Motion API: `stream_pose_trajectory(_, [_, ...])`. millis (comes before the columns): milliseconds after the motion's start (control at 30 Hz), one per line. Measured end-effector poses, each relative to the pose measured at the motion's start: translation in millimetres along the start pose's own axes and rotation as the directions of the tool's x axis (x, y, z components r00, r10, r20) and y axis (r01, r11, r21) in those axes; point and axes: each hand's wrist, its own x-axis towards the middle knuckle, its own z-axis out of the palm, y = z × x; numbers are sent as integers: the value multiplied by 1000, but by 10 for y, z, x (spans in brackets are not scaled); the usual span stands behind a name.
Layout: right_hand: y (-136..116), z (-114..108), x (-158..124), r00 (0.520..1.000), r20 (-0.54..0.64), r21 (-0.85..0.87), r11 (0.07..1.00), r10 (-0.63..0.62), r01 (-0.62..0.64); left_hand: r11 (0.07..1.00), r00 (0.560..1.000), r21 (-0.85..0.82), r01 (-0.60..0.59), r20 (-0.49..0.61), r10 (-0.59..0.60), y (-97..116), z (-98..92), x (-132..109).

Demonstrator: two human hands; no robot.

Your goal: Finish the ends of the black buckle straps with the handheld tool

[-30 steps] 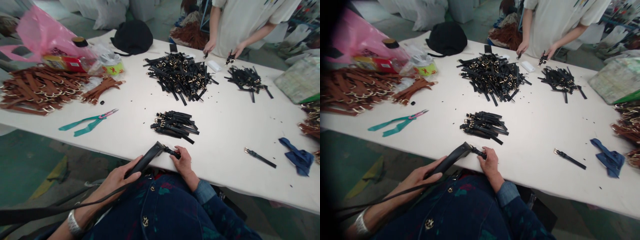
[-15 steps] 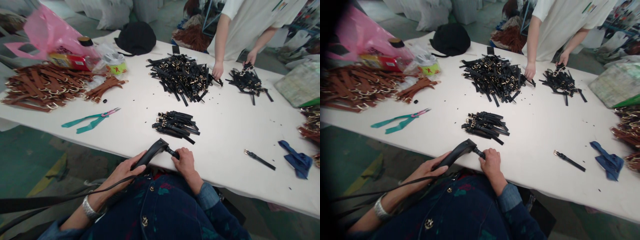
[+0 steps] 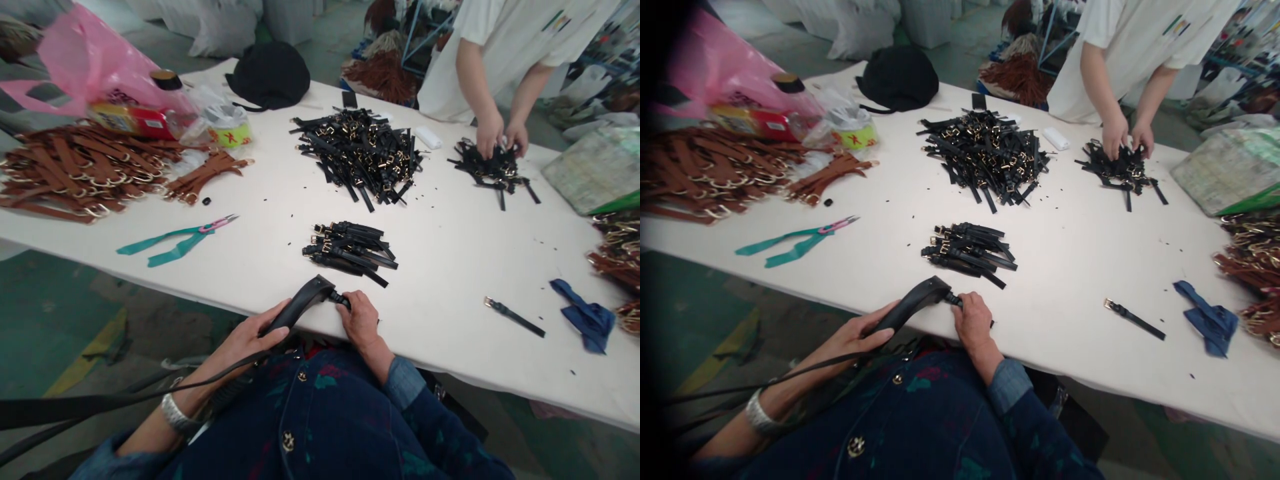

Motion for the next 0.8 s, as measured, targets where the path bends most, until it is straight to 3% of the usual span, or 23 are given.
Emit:
stream_pose_trajectory(300, [33,40,68,998,59,-65,998,26,-22,999,999,-11,39,22,-39,6,8,28])
stream_pose_trajectory(800, [-26,48,32,994,-18,5,994,105,-105,997,998,61,51,-25,-50,0,-7,-43])
